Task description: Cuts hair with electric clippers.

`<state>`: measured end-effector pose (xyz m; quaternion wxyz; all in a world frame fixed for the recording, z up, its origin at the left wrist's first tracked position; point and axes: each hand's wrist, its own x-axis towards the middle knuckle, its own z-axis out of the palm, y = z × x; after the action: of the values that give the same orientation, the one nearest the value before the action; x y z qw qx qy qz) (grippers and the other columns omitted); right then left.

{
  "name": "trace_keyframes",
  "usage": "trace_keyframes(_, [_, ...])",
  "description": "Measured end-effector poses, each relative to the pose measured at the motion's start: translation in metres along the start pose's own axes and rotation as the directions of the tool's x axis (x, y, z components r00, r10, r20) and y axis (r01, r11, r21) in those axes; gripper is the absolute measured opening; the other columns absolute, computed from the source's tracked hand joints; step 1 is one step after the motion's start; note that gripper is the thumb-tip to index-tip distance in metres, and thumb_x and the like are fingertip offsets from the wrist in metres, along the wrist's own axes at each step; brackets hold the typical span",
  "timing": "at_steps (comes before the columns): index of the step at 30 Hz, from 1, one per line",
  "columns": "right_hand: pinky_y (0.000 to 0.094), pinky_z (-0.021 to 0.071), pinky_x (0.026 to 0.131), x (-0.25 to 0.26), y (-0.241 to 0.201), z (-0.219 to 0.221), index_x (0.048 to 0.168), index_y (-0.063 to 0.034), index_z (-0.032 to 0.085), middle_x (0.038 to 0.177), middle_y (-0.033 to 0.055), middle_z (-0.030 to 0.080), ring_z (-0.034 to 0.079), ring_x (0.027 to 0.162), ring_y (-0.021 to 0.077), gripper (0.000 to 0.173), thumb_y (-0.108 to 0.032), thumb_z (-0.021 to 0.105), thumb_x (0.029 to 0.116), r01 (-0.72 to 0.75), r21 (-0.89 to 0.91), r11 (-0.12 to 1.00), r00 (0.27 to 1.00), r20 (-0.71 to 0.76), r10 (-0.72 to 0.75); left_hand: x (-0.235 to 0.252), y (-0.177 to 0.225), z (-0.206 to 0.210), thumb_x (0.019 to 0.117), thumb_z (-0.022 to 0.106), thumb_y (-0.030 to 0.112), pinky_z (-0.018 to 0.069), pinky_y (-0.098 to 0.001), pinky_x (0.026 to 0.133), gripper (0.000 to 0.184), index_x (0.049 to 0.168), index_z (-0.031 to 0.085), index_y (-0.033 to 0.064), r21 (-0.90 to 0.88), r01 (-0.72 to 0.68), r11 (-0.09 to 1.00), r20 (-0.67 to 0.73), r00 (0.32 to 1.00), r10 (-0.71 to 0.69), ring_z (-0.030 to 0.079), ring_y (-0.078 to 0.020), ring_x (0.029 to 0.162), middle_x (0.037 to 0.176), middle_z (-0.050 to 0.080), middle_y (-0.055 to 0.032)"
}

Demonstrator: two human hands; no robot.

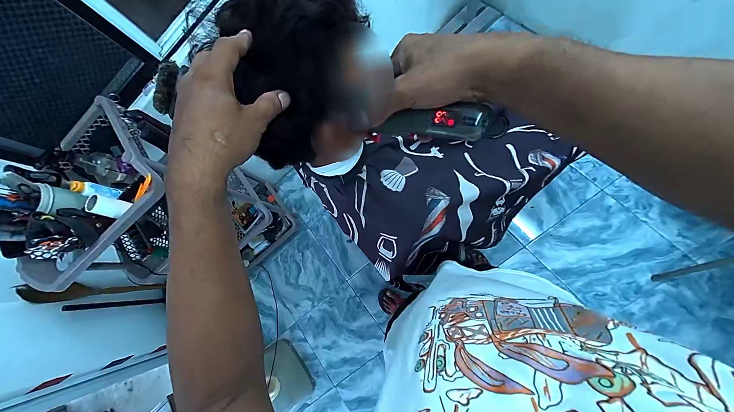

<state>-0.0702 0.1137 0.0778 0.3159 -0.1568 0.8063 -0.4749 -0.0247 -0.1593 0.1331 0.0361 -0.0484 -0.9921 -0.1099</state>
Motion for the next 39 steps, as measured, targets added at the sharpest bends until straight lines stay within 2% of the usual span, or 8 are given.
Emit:
trace_keyframes(16, [0.0387, 0.0582, 0.047, -0.05, 0.042, 0.018, 0.104, -0.0033, 0.069, 0.079, 0.013, 0.07, 0.065, 0.054, 0.0218, 0.036, -0.038, 0.063, 0.1014, -0.028, 0.241, 0.97, 0.992, 0.124, -0.002, -0.017, -0.025, 0.006, 0.1023, 0.054, 0.055, 0.0407, -0.0425, 0.12, 0.08, 0.165, 0.025, 0.0153, -0.257, -0.158, 0.954, -0.142, 0.982, 0.124, 0.045, -0.0192, 0.146, 0.164, 0.04, -0.0113])
trace_keyframes(20, [0.0301, 0.0578, 0.051, -0.15, 0.21, 0.077, 0.125, -0.0106, 0.06, 0.098, 0.0077, 0.072, 0.066, 0.061, 0.0151, 0.052, -0.054, 0.054, 0.0971, -0.229, 0.711, 0.665, 0.961, 0.056, 0.27, -0.083, -0.051, 0.091, 0.1028, 0.054, 0.045, 0.0383, -0.0488, 0.119, 0.073, 0.153, 0.035, -0.005, -0.293, -0.435, 0.851, -0.716, 0.69, 0.106, 0.042, -0.0321, 0.145, 0.159, 0.037, -0.0262])
trace_keyframes(24, [0.0286, 0.0602, 0.057, -0.25, 0.289, 0.164, 0.127, -0.0234, 0.064, 0.104, 0.0013, 0.074, 0.068, 0.067, 0.0103, 0.056, -0.068, 0.055, 0.0946, 0.078, 0.964, 0.256, 0.832, -0.204, 0.515, -0.135, 0.018, 0.229, 0.1011, 0.058, 0.054, 0.045, -0.0501, 0.114, 0.051, 0.13, 0.068, 0.0133, -0.355, -0.747, 0.562, -0.552, 0.653, 0.519, 0.056, -0.0281, 0.136, 0.14, 0.064, -0.0124])
trace_keyframes(31, [0.0395, 0.0637, 0.07, -0.285, 0.266, 0.226, 0.118, -0.0255, 0.069, 0.106, 0.0051, 0.076, 0.075, 0.085, 0.0216, 0.044, -0.058, 0.041, 0.1058, 0.369, 0.923, 0.106, 0.612, -0.327, 0.72, -0.007, 0.091, 0.18, 0.1003, 0.06, 0.031, 0.0522, -0.0488, 0.106, 0.036, 0.105, 0.073, -0.0023, -0.434, -0.838, 0.33, -0.831, 0.514, 0.212, 0.067, -0.0319, 0.116, 0.108, 0.074, -0.018])
trace_keyframes(33, [0.0395, 0.0637, 0.067, -0.286, 0.255, 0.233, 0.116, -0.0257, 0.068, 0.103, 0.005, 0.077, 0.075, 0.082, 0.0215, 0.049, -0.061, 0.037, 0.1057, 0.39, 0.917, 0.089, 0.589, -0.322, 0.741, 0.005, 0.108, 0.164, 0.0993, 0.059, 0.016, 0.0581, -0.0395, 0.094, 0.028, 0.107, 0.068, -0.0088, -0.669, -0.707, 0.23, -0.72, 0.693, 0.039, 0.07, -0.0222, 0.102, 0.101, 0.073, -0.0164])
trace_keyframes(35, [0.0404, 0.0633, 0.067, -0.29, 0.252, 0.237, 0.116, -0.0239, 0.069, 0.102, 0.0062, 0.077, 0.075, 0.082, 0.0221, 0.051, -0.063, 0.038, 0.1045, 0.395, 0.916, 0.069, 0.578, -0.306, 0.757, -0.008, 0.119, 0.142, 0.1084, 0.051, 0.025, 0.0598, -0.0316, 0.069, 0.032, 0.119, 0.061, -0.0028, -0.953, -0.209, 0.217, -0.173, 0.969, 0.177, 0.067, -0.0132, 0.072, 0.085, 0.068, -0.0097])
trace_keyframes(37, [0.0408, 0.0632, 0.068, -0.293, 0.251, 0.24, 0.115, -0.0224, 0.07, 0.101, 0.0065, 0.077, 0.075, 0.083, 0.022, 0.054, -0.065, 0.038, 0.1038, 0.38, 0.922, 0.07, 0.556, -0.288, 0.779, -0.02, 0.122, 0.13, 0.1093, 0.052, 0.034, 0.0589, -0.0356, 0.062, 0.039, 0.123, 0.063, -0.0009, -0.93, -0.035, 0.366, 0.12, 0.912, 0.393, 0.066, -0.0185, 0.064, 0.081, 0.068, -0.0131])
trace_keyframes(39, [0.0411, 0.0632, 0.069, -0.291, 0.254, 0.238, 0.116, -0.0225, 0.069, 0.101, 0.0055, 0.077, 0.075, 0.084, 0.0211, 0.054, -0.065, 0.038, 0.104, 0.349, 0.933, 0.085, 0.537, -0.273, 0.798, -0.024, 0.114, 0.131, 0.1032, 0.063, 0.031, 0.0606, -0.0356, 0.077, 0.034, 0.12, 0.071, 0.003, -0.817, -0.334, 0.47, -0.187, 0.925, 0.332, 0.069, -0.0133, 0.08, 0.091, 0.072, -0.0064])
